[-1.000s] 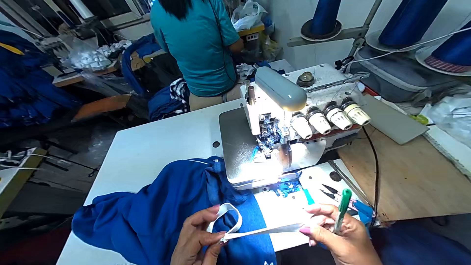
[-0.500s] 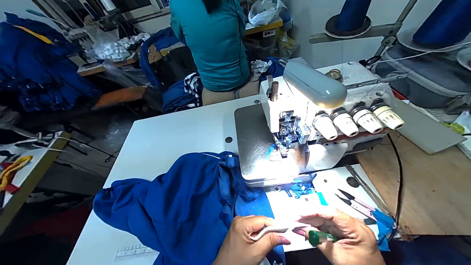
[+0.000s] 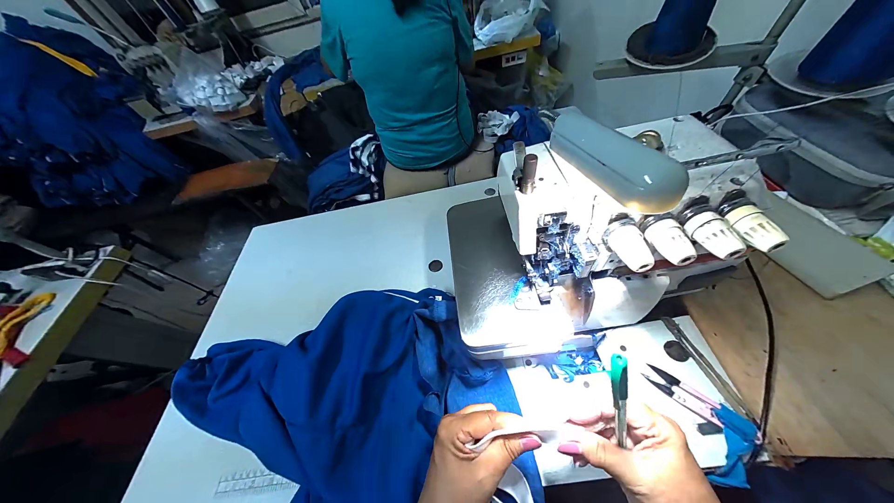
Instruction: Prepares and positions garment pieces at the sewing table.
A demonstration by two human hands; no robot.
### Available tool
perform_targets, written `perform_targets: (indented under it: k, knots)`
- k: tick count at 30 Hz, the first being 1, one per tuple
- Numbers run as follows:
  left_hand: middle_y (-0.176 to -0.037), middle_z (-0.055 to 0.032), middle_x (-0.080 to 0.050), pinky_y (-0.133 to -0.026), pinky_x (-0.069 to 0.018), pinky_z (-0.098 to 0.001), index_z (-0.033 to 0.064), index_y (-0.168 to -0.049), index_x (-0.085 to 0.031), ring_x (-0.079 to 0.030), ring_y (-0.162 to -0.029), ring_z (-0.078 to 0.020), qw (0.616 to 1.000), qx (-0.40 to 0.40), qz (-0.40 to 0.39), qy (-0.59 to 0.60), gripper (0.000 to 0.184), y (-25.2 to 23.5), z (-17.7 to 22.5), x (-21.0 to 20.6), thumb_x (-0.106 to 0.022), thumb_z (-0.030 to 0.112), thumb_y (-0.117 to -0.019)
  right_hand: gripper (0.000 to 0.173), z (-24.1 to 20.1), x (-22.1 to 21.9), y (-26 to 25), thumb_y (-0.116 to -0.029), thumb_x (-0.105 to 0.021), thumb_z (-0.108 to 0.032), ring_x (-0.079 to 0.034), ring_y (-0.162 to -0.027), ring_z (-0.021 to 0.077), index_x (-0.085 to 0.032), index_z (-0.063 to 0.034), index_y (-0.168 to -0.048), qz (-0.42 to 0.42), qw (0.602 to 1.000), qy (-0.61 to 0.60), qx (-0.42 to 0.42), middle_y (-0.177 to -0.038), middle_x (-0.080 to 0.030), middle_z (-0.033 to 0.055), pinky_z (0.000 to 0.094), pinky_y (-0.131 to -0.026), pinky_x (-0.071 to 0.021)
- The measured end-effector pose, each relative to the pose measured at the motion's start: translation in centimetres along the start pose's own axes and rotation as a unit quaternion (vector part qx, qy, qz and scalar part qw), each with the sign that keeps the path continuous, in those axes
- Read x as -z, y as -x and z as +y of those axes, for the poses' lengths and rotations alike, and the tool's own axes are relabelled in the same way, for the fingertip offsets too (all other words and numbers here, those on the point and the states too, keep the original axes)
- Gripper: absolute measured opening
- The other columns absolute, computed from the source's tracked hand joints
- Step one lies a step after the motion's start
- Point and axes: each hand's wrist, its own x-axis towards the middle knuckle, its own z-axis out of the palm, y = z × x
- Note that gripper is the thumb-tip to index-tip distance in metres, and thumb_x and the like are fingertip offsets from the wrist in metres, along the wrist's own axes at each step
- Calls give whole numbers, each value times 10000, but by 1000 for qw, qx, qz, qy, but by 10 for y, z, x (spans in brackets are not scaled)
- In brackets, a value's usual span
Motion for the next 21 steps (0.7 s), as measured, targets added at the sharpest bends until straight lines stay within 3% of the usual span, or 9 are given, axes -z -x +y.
perform_targets:
  k: [4,6,8,9,11,12,14,18,21]
  knots:
    - [-803,-1,-743,-695,-531,-139,-8,-888,-792,-633,-711,33,999,37,-9,-16,76,-2,14,-3,-765,60,-867,189,2,2,2,-849,-760,23,-722,-700,70,-737,-92,-998,-19,1000,-13,-12,-871,-770,-8,230,-638,-616]
    - [-919,-15,-760,-708,-568,-162,-15,-1028,-769,-671,-761,12,997,49,-54,16,193,1,4,0,-780,98,-872,196,5,3,4,-846,-763,19,-714,-718,63,-733,-86,-1008,-19,999,26,23,-897,-762,-15,231,-654,-621]
    - [-1100,-39,-772,-865,-590,-198,-42,-1214,-713,-716,-952,-16,992,69,-94,51,480,0,3,0,-851,172,-807,183,5,0,5,-855,-766,-7,-715,-751,36,-744,-110,-1004,-21,994,76,72,-916,-768,-43,212,-681,-618]
    - [-1064,-11,-775,-825,-572,-166,-21,-1188,-734,-697,-918,20,993,75,-86,41,499,0,2,-2,-875,223,-776,179,4,-2,6,-863,-761,-14,-718,-791,19,-749,-123,-1004,-25,991,95,92,-942,-772,-59,200,-714,-615]
    - [-890,61,-685,-694,-479,-97,47,-933,-792,-581,-801,75,996,83,-38,7,331,0,1,-10,-908,269,-716,178,4,-5,9,-873,-742,-3,-715,-866,2,-738,-121,-1006,-33,984,124,124,-988,-769,-63,190,-776,-611]
    - [-936,54,-653,-758,-489,-102,72,-824,-774,-582,-883,55,995,93,-28,13,256,-1,1,-11,-915,254,-711,176,4,-7,10,-867,-744,-1,-707,-865,-14,-732,-120,-996,-27,981,139,134,-970,-764,-71,176,-782,-604]
    - [-1052,-2,-705,-887,-549,-171,63,-804,-785,-647,-1026,-19,992,110,-21,64,184,-3,1,-13,-914,152,-708,177,5,-9,11,-862,-755,-9,-698,-854,-34,-726,-122,-995,-14,979,152,135,-950,-762,-88,162,-780,-595]
    - [-794,-37,-772,-633,-612,-220,34,-834,-791,-718,-663,-57,974,171,-14,149,105,-2,9,-17,-845,-11,-755,194,12,-10,14,-827,-774,8,-704,-817,-15,-713,-97,-979,11,974,169,149,-924,-762,-58,163,-746,-602]
    - [-724,-24,-754,-546,-598,-220,49,-822,-798,-689,-562,-60,969,197,-10,148,83,-3,16,-17,-825,-16,-777,175,20,-7,14,-847,-798,-51,-703,-814,-11,-741,-141,-985,20,966,178,185,-923,-764,-57,160,-742,-598]
